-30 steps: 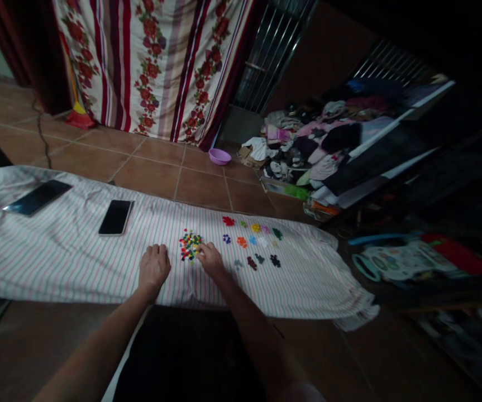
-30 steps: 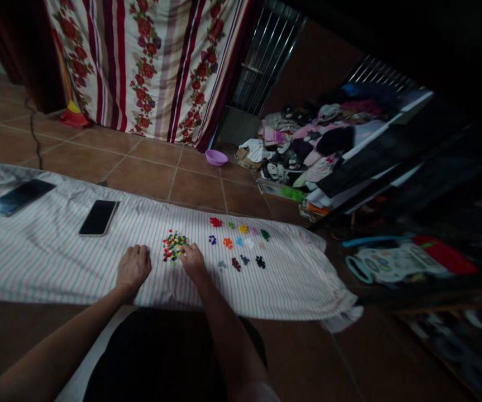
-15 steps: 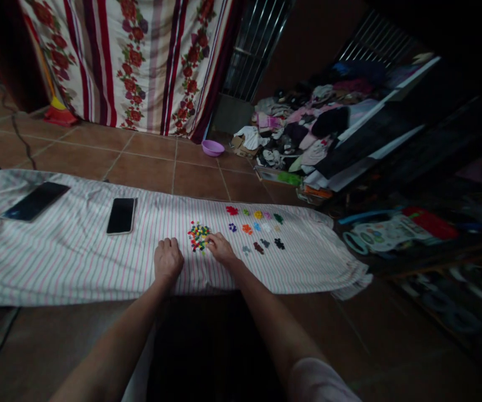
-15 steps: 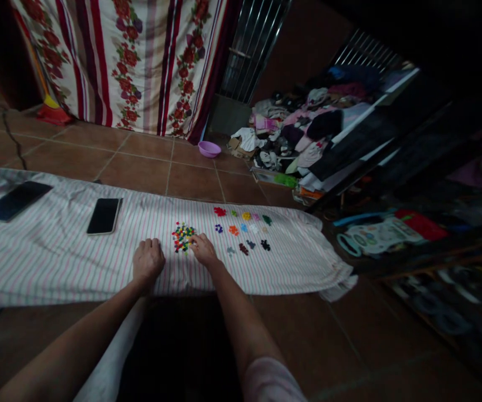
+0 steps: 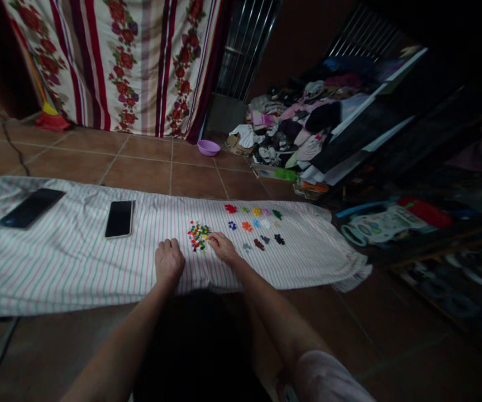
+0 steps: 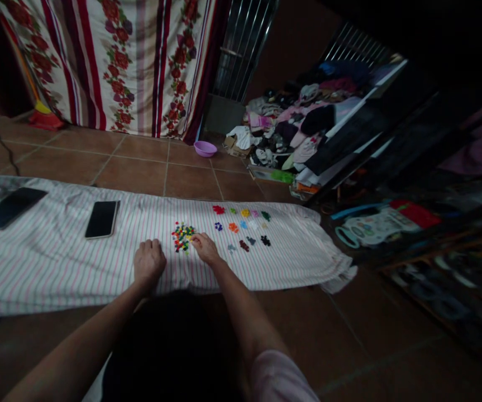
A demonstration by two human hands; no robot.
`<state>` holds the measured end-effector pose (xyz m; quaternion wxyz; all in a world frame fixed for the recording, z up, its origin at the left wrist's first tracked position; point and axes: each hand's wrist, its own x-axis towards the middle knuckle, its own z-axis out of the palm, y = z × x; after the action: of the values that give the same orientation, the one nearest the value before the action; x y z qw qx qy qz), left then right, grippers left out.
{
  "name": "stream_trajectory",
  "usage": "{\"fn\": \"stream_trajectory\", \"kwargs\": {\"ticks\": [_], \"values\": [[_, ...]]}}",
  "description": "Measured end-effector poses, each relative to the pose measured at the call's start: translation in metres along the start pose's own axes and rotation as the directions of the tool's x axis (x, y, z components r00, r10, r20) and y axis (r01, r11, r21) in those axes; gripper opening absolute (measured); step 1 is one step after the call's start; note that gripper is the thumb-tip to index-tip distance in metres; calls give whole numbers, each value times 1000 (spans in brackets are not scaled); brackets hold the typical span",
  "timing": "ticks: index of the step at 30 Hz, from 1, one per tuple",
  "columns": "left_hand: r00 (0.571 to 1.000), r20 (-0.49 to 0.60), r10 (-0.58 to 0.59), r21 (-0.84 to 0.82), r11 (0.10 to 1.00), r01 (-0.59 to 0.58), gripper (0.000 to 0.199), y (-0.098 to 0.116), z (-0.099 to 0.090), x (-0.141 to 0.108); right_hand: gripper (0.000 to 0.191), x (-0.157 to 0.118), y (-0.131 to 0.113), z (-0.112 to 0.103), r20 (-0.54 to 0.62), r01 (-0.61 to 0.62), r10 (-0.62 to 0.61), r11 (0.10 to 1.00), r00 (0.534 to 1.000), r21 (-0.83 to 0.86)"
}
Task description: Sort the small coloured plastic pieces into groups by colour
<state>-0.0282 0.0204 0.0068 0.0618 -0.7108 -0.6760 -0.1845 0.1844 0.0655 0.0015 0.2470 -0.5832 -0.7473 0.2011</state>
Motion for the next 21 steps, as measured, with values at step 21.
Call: {"fn": "stream_trajectory", "kwargs": {"ticks": [21], "values": [[999, 6, 40, 65, 997, -40, 23, 0, -9, -5, 18, -11, 7, 19, -137, -3, 59, 927, 989, 375]]}}
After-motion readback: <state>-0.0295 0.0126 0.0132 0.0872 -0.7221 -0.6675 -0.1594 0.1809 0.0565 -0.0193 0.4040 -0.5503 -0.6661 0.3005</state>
